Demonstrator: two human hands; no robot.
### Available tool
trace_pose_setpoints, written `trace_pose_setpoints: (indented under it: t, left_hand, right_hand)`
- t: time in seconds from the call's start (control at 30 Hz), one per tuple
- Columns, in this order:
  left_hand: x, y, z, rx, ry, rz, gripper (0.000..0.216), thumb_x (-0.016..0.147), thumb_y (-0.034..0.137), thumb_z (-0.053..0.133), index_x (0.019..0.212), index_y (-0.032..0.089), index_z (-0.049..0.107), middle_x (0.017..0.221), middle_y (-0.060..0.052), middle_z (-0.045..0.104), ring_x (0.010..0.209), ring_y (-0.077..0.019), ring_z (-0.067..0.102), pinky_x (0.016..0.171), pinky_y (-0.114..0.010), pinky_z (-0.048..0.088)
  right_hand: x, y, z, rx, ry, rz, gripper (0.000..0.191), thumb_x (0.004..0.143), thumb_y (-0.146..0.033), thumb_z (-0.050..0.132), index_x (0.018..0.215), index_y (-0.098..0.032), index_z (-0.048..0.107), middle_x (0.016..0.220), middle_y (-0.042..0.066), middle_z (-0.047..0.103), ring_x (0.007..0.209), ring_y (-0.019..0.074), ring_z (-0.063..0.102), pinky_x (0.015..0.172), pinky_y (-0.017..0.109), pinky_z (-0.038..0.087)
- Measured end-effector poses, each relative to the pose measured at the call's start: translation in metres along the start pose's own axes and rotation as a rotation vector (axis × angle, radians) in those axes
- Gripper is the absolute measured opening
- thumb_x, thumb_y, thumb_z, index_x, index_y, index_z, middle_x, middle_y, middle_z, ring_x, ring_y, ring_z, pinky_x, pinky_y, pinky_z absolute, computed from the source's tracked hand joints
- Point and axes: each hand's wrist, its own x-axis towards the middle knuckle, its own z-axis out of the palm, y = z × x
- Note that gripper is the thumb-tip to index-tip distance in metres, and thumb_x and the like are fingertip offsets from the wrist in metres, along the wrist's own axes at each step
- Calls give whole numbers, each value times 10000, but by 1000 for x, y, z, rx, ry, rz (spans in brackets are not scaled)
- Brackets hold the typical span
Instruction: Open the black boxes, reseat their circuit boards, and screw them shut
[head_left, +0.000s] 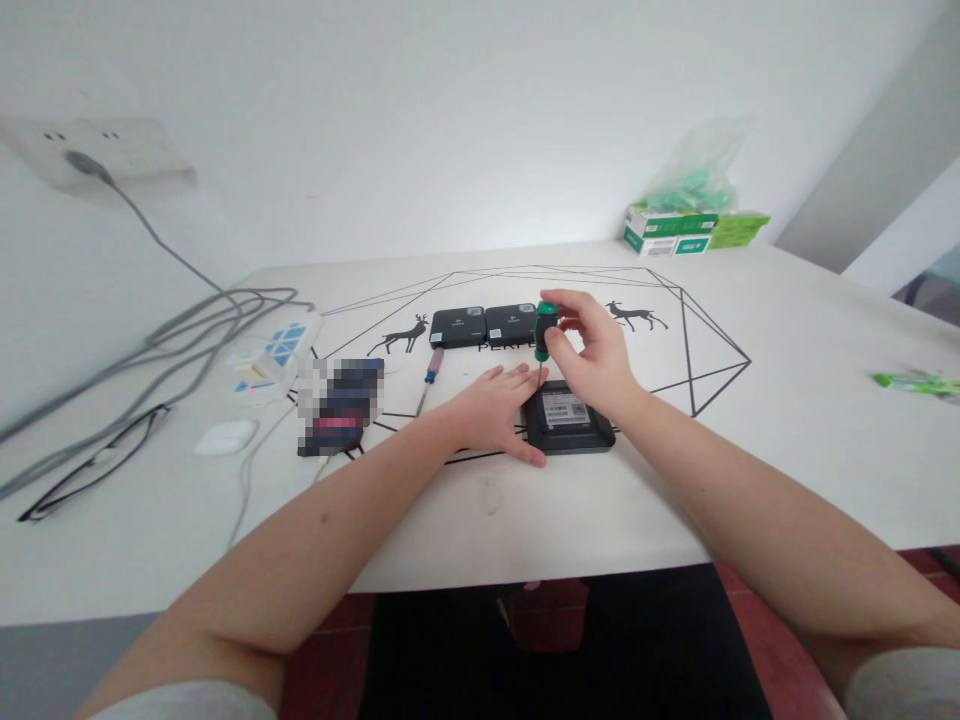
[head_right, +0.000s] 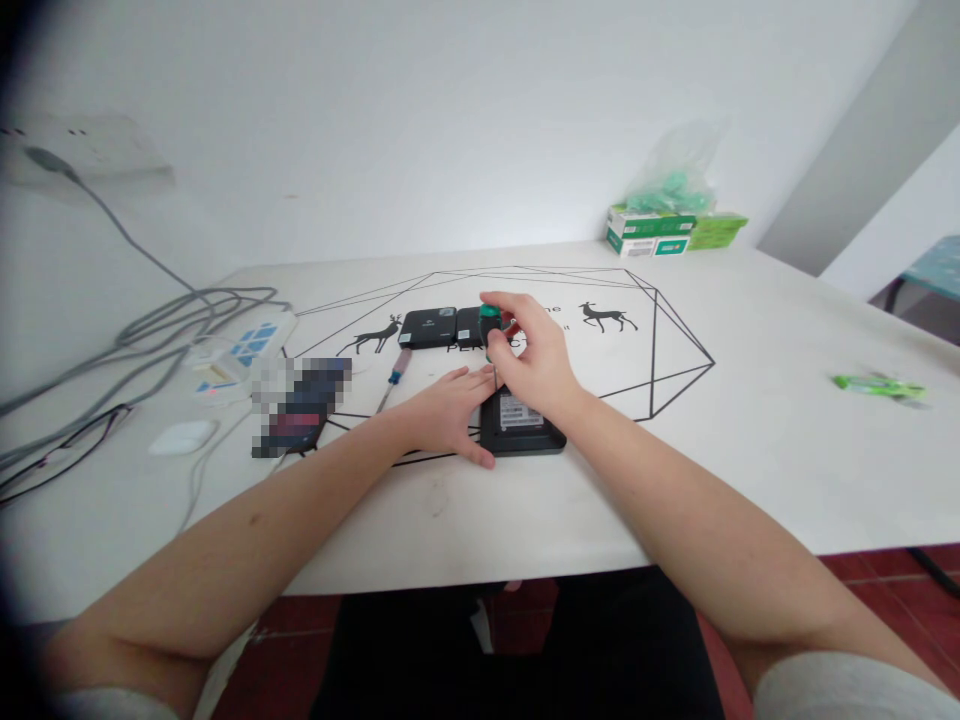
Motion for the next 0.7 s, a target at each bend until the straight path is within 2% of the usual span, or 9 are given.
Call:
trace_pose_setpoints:
  t: [0.1, 0.23, 0.33, 0.53, 0.6, 0.7]
  left_hand:
    - [0, -2, 1, -13, 16, 16, 1367, 724, 920, 726, 1724, 157, 192, 1758, -235, 303, 1640, -424, 261, 1316, -562, 158]
    - [0, -3, 2, -22, 28, 23, 1380, 720, 925, 723, 1732, 164, 172, 1763, -228, 293, 1642, -423, 257, 1317, -569, 150]
    - [0, -4, 3, -21, 33, 23, 1387, 717, 930, 720, 1735, 165, 169, 1765, -225, 292, 1641, -421, 261, 1317, -562, 161]
    - [0, -4, 6, -18, 36, 1, 1427, 689, 946, 725, 1736, 159, 157, 1746, -249, 320, 1625, -438, 295, 1318, -590, 136]
    - [0, -4, 6, -20, 35, 3, 1421, 692, 938, 732, 1734, 161, 158, 1747, -253, 314, 1625, -439, 295, 1316, -590, 139]
    - [0, -3, 4, -35, 45, 16, 1390, 701, 918, 746, 1725, 167, 178, 1745, -245, 326, 1627, -435, 290, 1313, -584, 159]
  right_hand:
    - [1, -1, -1, -21, 3, -3, 297, 927, -210, 665, 1212, -289, 692, 1143, 49, 691, 966, 203, 666, 785, 381, 608]
    - [4, -3, -2, -69, 47, 27, 263, 858, -305, 823, 1092, -278, 705, 1030, 27, 643, 815, 175, 602, 709, 368, 581]
    - [4, -3, -2, -53, 36, 38, 231, 891, -256, 754, 1112, -279, 692, 988, 14, 650, 776, 166, 602, 710, 372, 581]
    - [3, -1, -4, 6, -7, 76, 296, 934, -188, 569, 1187, -289, 686, 1080, 35, 725, 955, 204, 704, 863, 428, 631]
    - [3, -2, -4, 10, -9, 58, 254, 948, -208, 581, 1162, -287, 693, 1110, 41, 727, 974, 206, 702, 850, 422, 628]
    - [5, -3, -5, -28, 25, 25, 185, 911, -306, 733, 1091, -279, 702, 1058, 40, 685, 904, 199, 654, 750, 384, 605]
